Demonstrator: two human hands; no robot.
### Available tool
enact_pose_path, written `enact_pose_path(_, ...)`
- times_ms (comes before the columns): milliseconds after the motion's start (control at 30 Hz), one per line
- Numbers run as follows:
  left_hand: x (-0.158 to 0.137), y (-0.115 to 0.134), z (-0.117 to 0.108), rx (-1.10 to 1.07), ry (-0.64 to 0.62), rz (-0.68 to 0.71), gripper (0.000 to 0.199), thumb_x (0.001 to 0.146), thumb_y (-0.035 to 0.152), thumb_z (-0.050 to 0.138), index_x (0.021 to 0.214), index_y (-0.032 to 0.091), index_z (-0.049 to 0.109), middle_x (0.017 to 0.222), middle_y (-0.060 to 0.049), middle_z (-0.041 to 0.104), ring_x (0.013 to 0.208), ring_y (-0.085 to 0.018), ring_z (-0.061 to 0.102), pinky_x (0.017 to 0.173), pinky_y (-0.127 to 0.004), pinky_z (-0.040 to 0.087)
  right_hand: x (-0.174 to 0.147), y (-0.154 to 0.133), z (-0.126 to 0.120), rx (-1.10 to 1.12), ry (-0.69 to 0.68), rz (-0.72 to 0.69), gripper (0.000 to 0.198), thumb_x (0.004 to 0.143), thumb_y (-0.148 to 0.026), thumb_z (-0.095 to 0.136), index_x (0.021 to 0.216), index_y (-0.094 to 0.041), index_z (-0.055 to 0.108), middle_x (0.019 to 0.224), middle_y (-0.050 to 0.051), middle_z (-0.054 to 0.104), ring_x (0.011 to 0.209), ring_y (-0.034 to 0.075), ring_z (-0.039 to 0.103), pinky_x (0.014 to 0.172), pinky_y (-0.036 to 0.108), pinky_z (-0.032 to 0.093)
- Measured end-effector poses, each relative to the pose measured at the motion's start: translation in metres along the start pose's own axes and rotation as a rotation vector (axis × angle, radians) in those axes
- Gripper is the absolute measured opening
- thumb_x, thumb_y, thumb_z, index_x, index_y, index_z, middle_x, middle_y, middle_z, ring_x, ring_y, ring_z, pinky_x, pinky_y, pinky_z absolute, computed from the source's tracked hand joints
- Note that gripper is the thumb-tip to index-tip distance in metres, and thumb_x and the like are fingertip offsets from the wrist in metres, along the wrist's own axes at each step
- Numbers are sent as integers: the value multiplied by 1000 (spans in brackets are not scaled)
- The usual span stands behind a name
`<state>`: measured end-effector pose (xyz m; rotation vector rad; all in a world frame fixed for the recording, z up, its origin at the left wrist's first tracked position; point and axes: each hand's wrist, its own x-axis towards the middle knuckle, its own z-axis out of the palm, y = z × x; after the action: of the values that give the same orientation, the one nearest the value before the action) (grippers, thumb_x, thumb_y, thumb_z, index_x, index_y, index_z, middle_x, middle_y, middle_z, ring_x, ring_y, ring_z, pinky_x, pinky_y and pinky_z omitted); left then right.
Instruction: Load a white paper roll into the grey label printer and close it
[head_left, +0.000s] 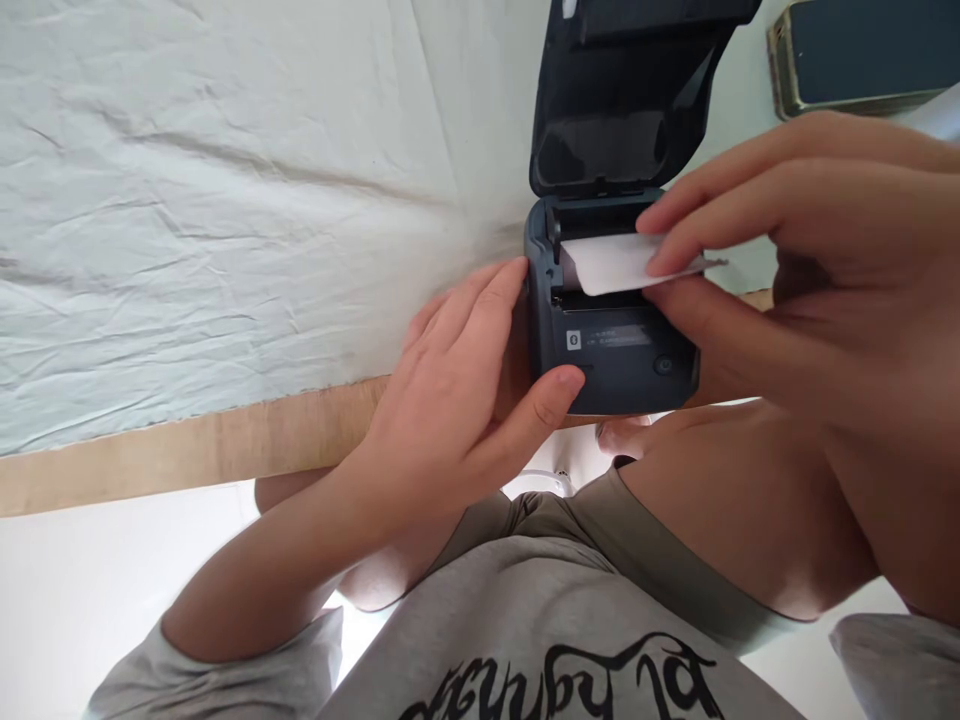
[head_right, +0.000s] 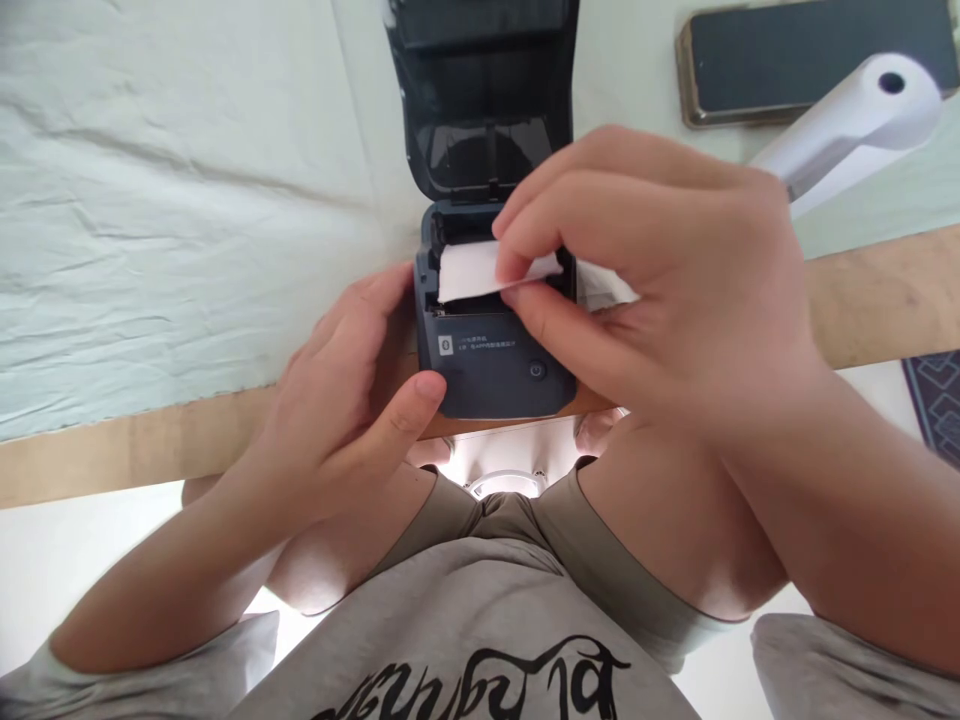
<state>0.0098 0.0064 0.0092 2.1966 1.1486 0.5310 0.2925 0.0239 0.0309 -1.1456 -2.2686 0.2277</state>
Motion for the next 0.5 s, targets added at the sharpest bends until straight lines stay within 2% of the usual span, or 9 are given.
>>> enact_pose_path(100,2,2,-2,-31,7,-11,61,128,66,44,173,26,54,179,-16,68,164,-38,68,142,-60,55,-7,-2,-3,28,-30,-70,6,110,-23,71,110,-29,68,131,-9,80,117,7,80,101,34,69)
enact_pose_path(233,4,4,0,-47,45,-24,55,128,64,44,167,27,57,170,-14,75,157,-36,74,137,-57,60,-15,5,-2,17,-68,-164,6,111,-32,72,115,-32,67,134,-7,79,118,15,77,100,47,62)
enact_pose_path(367,7,2,5,-26,101,-69,57,126,70,50,164,28,57,163,-13,78,153,-35,77,132,-55,64,-18,11,-1,41,-57,-173,8,110,-31,71,118,-33,70,139,-7,78,122,15,77,106,45,62)
enact_pose_path(500,8,-6,12,42,156,-54,68,121,81,54,165,29,56,161,-14,79,150,-38,79,125,-57,68,-19,7,-3,39,-61,-174,5,112,-26,69,114,-27,74,141,-4,76,128,15,76,112,44,62)
